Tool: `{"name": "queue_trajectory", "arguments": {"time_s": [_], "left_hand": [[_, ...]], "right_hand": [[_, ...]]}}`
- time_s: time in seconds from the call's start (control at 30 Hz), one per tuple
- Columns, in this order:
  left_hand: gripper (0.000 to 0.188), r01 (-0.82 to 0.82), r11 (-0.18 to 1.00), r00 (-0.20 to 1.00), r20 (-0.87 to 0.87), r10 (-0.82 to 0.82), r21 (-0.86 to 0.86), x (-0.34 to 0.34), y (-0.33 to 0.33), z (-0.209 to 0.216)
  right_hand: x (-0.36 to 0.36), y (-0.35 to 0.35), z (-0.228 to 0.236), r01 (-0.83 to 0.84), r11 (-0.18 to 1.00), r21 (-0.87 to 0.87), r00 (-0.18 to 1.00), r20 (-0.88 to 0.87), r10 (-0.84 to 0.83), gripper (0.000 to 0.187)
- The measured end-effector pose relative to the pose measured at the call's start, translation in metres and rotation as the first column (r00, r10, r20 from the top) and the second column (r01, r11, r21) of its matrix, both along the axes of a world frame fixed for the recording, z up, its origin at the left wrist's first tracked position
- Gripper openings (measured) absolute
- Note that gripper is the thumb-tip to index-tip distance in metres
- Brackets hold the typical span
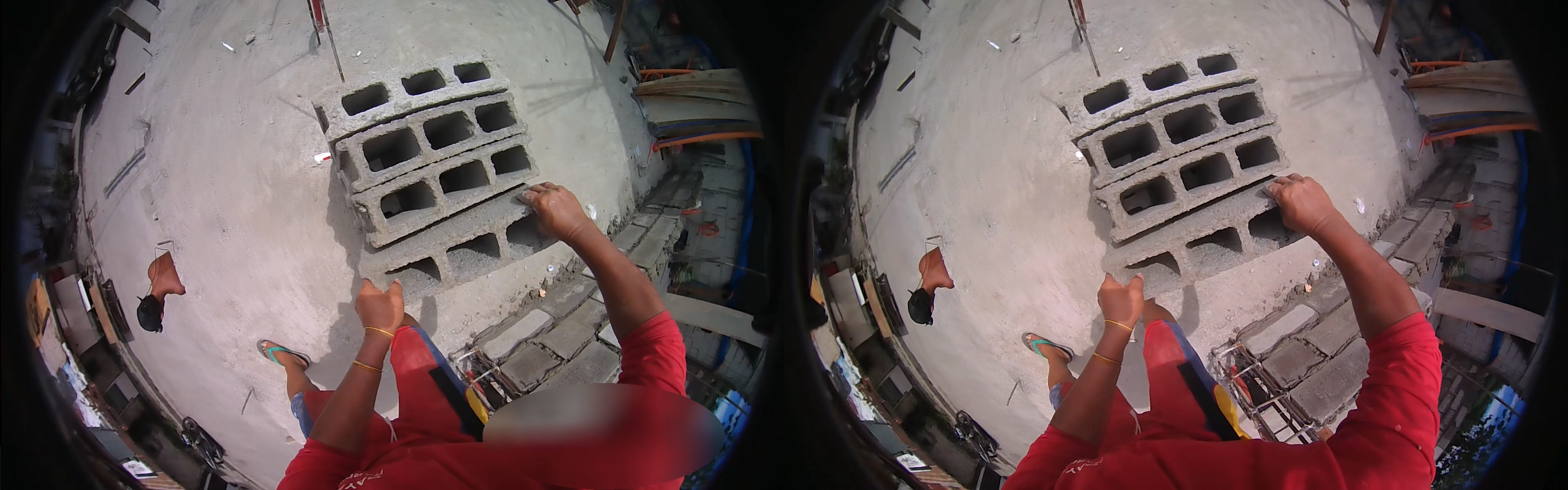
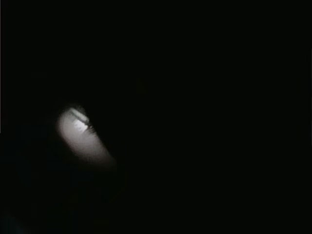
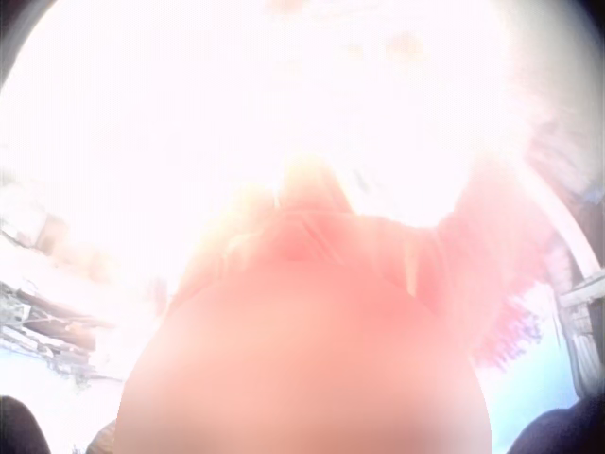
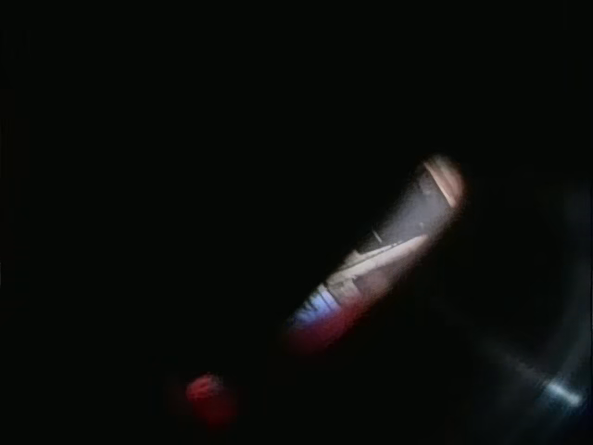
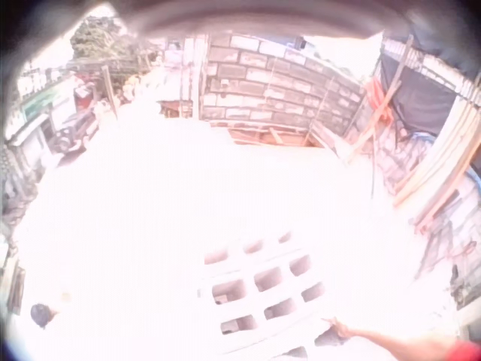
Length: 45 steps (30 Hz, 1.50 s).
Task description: The person repeatedly picks up concrete hollow blocks from a pile and stacks them on a growing stack on the rooftop. The person also carries two blocks at once and places them on a partially built wall.
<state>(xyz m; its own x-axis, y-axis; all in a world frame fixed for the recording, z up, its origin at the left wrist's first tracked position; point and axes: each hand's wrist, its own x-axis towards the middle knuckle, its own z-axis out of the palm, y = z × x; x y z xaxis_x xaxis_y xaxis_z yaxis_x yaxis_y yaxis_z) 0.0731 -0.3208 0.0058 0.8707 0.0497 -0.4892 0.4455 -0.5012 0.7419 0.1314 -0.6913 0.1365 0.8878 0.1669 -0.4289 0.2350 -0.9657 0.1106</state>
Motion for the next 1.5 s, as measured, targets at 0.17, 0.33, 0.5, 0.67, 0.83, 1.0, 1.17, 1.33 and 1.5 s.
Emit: {"name": "queue_trajectory", "arguments": {"time_s": [0.17,0.33,0.5,0.67,0.83,1.0,1.17,1.33,1.5], "left_hand": [[0.039,0.038,0.985,0.992,-0.129,-0.017,0.167,0.012,-0.019,0.005],[0.043,0.112,0.964,0.99,-0.111,-0.087,0.24,0.026,-0.04,0.027],[0.045,0.181,0.946,0.981,-0.116,-0.155,0.269,0.034,-0.037,0.023],[0.053,0.211,0.945,0.977,-0.028,-0.211,0.251,0.035,-0.037,0.016],[0.052,0.204,0.943,0.979,-0.039,-0.2,0.263,0.029,-0.039,0.017],[0.064,0.201,0.973,0.965,-0.192,-0.178,0.11,0.034,-0.038,0.02],[0.091,0.259,0.966,0.94,-0.237,-0.246,0.024,0.039,0.036,0.046],[0.065,0.254,0.967,0.929,-0.273,-0.25,-0.022,-0.002,0.216,-0.005],[0.046,0.609,0.68,0.79,-0.235,-0.567,0.407,-0.127,0.434,-0.092]], "right_hand": [[-0.006,-0.013,-0.028,0.249,0.965,0.084,0.962,0.096,-0.256,0.038],[-0.059,-0.014,-0.034,0.454,0.838,0.303,0.634,0.551,-0.543,0.062],[-0.048,-0.041,-0.059,0.792,0.367,0.487,0.457,-0.076,-0.886,0.051],[-0.032,-0.045,-0.071,0.797,0.53,0.289,0.563,-0.039,-0.825,0.031],[-0.043,-0.045,-0.083,0.747,0.498,0.44,0.52,0.08,-0.851,0.029],[-0.049,-0.064,-0.103,0.755,0.507,0.416,0.548,0.026,-0.836,0.038],[-0.087,-0.039,-0.119,0.41,0.086,0.908,0.091,0.053,-0.994,0.059],[-0.174,0.087,-0.166,0.667,-0.113,0.737,0.035,-0.183,-0.982,0.039],[-0.201,0.277,-0.172,0.84,-0.006,0.543,0.384,-0.602,-0.7,0.007]]}}
